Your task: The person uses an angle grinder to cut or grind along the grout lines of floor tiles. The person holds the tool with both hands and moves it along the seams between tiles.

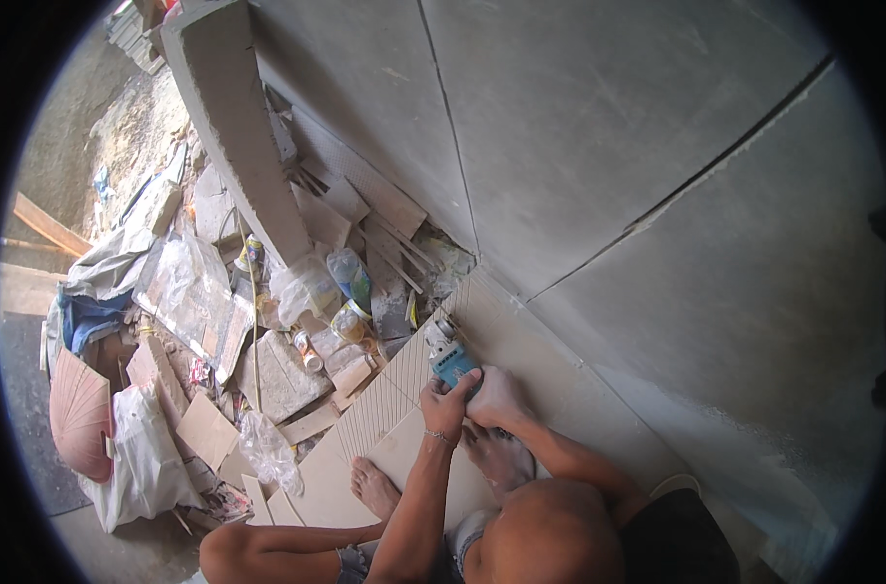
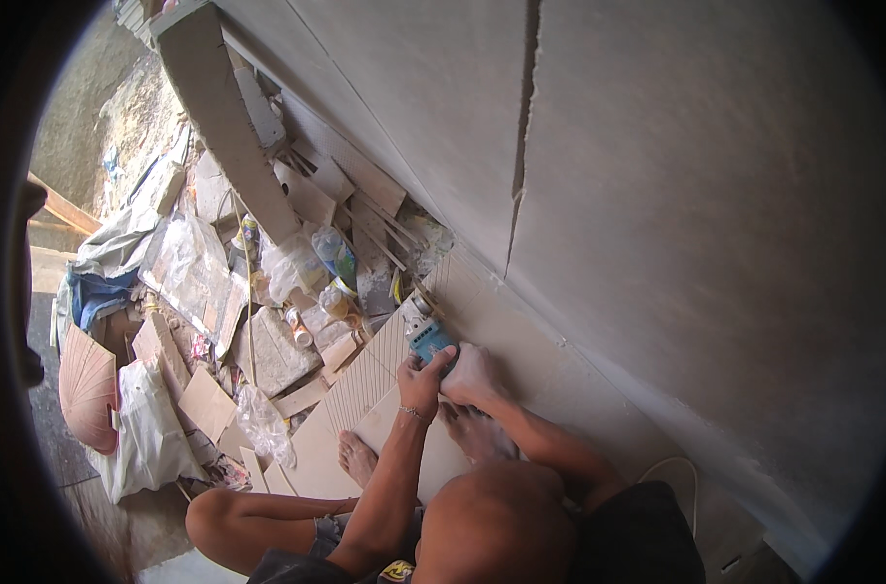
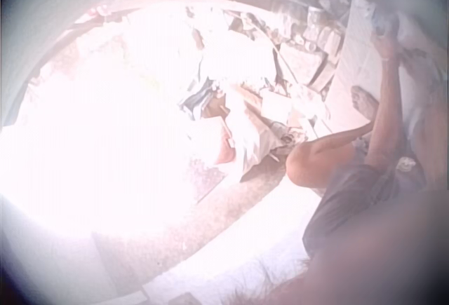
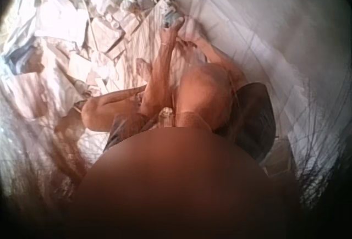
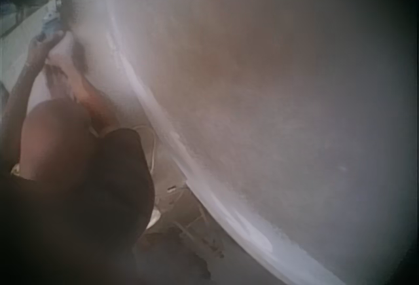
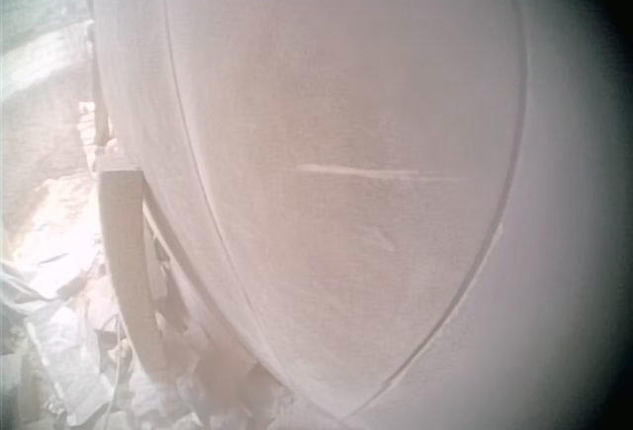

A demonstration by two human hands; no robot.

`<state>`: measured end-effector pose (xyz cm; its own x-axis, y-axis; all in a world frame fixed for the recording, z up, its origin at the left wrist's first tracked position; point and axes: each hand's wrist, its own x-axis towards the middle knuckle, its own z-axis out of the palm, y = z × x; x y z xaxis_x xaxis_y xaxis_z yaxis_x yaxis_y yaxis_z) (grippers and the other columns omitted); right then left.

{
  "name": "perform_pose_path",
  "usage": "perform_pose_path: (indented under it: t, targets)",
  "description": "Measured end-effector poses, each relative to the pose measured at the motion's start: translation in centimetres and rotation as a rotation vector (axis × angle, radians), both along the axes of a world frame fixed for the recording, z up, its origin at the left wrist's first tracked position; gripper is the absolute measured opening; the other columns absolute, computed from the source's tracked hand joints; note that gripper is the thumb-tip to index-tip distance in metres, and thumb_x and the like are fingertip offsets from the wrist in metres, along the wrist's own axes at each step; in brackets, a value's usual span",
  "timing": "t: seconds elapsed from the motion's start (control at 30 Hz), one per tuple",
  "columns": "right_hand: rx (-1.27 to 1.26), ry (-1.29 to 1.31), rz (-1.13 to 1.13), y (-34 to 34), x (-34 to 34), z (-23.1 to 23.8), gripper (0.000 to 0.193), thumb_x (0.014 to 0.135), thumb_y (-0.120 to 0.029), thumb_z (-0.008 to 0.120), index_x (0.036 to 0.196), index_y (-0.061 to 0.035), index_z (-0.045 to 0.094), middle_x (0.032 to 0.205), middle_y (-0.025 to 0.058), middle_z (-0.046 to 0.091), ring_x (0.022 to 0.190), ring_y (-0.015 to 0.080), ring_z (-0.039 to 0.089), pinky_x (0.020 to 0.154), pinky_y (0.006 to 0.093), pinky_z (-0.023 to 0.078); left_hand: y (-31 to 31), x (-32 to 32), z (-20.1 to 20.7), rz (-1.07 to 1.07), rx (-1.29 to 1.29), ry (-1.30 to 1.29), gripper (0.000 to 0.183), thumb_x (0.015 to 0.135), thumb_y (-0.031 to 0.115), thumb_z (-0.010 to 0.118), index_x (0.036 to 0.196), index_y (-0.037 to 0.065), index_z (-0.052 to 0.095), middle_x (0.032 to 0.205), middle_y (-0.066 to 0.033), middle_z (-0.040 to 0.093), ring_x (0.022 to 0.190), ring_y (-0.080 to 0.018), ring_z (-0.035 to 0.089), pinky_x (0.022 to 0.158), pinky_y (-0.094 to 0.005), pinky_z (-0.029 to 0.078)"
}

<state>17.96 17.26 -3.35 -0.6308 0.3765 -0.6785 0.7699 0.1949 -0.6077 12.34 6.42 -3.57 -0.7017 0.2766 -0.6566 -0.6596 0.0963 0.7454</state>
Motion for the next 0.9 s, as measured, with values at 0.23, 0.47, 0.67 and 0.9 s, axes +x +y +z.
perform_pose_path:
  t: [0.23, 0.47, 0.67, 0.9]
  targets:
    - [0.003, 0.009, 0.004, 0.1, -0.2, 0.3, 0.06, 0.076, -0.034, 0.085, 0.113, 0.0097, 0.069, 0.111, 0.0352, 0.073, 0.111, 0.0482, 0.072, 0.092, 0.0509, 0.059, 0.1, 0.0, 0.1, -0.005, -0.021, 0.018, 0.041, 0.086, 0.011, 0.088, 0.116, -0.006, 0.067, 0.101, -0.0114, 0.076, 0.085, -0.0171, 0.072, 0.079, -0.0306, 0.058]
    - [-0.042, -0.02, 0.028, 0.7, -1.0, 0.6, 0.058, 0.077, -0.033, 0.083, 0.115, 0.0093, 0.069, 0.112, 0.0351, 0.073, 0.111, 0.0478, 0.072, 0.092, 0.0501, 0.059, 0.2, -0.9, 0.0, -0.007, -0.001, 0.004, 0.04, 0.086, 0.009, 0.089, 0.116, -0.006, 0.067, 0.104, -0.0119, 0.077, 0.088, -0.0162, 0.073, 0.082, -0.0297, 0.058]
    - [-0.021, 0.0, 0.009, 0.6, -2.5, 0.0, 0.061, 0.075, -0.034, 0.085, 0.116, 0.0093, 0.069, 0.113, 0.0347, 0.073, 0.11, 0.047, 0.073, 0.091, 0.0489, 0.06, 0.2, -2.5, -0.4, -0.045, -0.03, 0.053, 0.035, 0.088, 0.014, 0.087, 0.113, -0.002, 0.069, 0.101, -0.0086, 0.075, 0.085, -0.0161, 0.07, 0.079, -0.0303, 0.055]
    - [0.003, 0.016, -0.014, 0.3, -3.0, 0.0, 0.052, 0.076, -0.031, 0.083, 0.11, 0.0065, 0.072, 0.107, 0.031, 0.075, 0.105, 0.0452, 0.074, 0.087, 0.0473, 0.059, 0.5, -3.0, 0.4, -0.038, -0.023, 0.059, 0.037, 0.087, 0.015, 0.088, 0.112, -0.004, 0.069, 0.098, -0.0091, 0.074, 0.083, -0.0163, 0.07, 0.077, -0.0302, 0.055]
